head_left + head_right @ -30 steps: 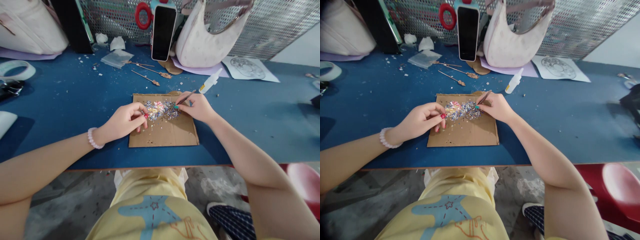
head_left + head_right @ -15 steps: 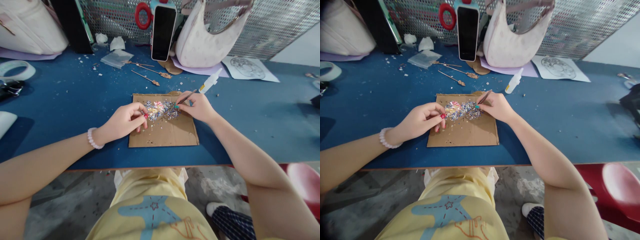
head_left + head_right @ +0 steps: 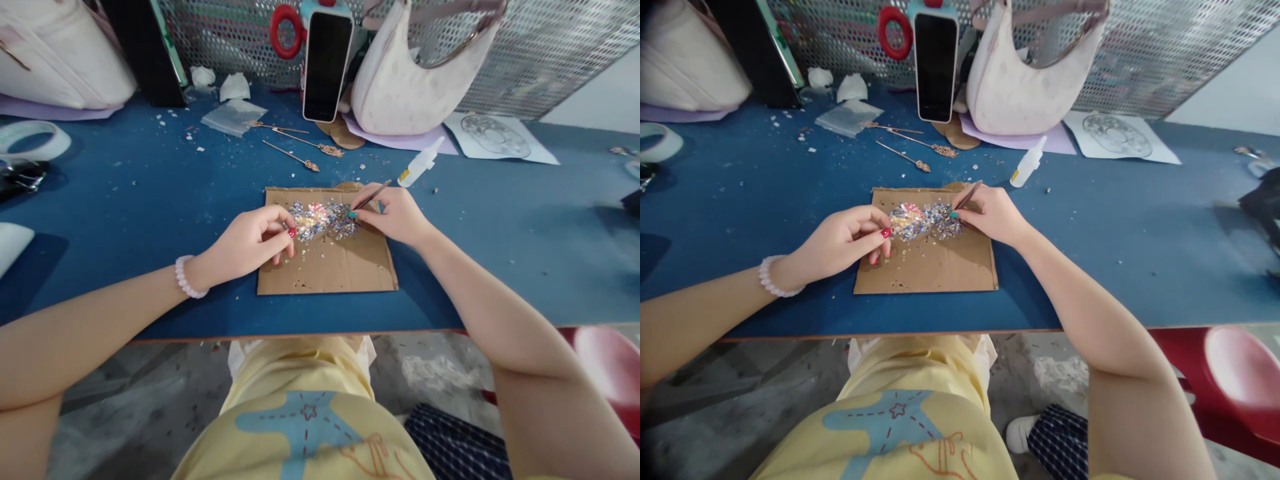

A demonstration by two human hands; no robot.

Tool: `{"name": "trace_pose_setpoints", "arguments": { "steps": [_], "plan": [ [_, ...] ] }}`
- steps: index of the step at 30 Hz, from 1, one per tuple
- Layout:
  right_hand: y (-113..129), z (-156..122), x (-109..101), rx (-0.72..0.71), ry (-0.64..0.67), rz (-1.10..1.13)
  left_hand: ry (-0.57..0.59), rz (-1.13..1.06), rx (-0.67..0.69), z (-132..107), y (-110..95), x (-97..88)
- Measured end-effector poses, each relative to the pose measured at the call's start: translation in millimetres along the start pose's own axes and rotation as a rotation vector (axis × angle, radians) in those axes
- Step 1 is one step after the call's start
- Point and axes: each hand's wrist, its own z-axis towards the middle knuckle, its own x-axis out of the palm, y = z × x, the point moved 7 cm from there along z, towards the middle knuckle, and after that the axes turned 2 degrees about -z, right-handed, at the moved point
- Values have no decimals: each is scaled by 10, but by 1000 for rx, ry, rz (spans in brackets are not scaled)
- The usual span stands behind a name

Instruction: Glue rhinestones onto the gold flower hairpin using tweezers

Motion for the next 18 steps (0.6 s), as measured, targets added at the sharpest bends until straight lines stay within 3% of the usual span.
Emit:
{"name": "trace_pose_setpoints", "arguments": {
  "steps": [18],
  "plan": [
    [-26,1,13,16,-16,15,5,6,15,-4,-2,6]
  ]
}}
